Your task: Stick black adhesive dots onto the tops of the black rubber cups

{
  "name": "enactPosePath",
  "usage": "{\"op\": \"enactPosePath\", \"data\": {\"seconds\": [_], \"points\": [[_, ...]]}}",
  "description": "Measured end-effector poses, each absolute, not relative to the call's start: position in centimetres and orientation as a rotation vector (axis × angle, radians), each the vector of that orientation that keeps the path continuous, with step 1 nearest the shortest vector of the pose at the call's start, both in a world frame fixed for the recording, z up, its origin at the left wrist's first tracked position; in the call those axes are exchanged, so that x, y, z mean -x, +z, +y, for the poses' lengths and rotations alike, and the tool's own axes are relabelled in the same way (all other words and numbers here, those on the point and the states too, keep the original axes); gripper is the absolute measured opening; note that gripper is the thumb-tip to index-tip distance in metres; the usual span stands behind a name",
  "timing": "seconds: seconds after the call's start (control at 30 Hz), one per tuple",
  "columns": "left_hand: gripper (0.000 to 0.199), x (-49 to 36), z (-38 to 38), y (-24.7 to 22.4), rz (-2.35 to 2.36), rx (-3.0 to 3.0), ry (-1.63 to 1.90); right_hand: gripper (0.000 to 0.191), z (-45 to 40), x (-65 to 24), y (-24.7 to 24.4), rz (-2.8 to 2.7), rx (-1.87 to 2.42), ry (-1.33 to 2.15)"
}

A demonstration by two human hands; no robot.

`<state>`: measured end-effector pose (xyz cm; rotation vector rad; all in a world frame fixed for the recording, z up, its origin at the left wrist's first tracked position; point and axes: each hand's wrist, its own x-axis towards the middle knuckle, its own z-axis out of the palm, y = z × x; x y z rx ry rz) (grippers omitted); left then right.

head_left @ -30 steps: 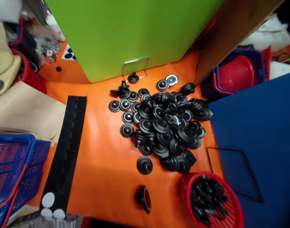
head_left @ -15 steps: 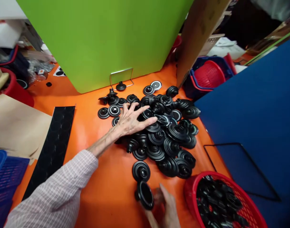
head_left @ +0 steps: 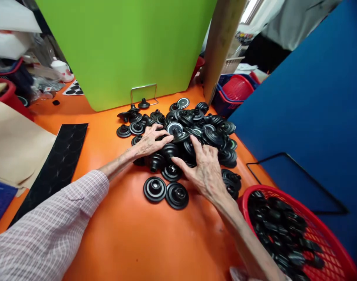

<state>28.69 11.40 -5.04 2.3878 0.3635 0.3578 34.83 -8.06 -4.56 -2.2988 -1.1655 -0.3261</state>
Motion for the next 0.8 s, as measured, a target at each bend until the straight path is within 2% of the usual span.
{"op": "enactPosePath", "data": {"seconds": [0.17,0.27,0.4,0.6,0.8], "points": [[0.038,-25.9,10.8,-3.9,0.320,-2.326,0.300,0.060,-8.4,-34.6,-4.3,-1.290,2.085,-0.058],[0.035,-23.0,9.8,-3.1,0.356,-2.430,0.298,0.061,-9.0,-32.7,-4.3,-1.381,2.006,0.038],[0.033,-18.6,7.8,-2.9,0.492,-2.560,0.336,0.068,-9.7,-30.0,-4.7,-1.517,2.043,-0.011],[0.041,-12.5,4.2,-3.4,0.765,-2.628,0.417,0.065,-10.7,-26.7,-5.2,-1.596,2.008,-0.142],[0.056,-6.8,0.2,-5.1,1.016,-2.534,0.496,0.032,-12.0,-23.8,-6.2,-1.621,1.875,-0.227]]}}
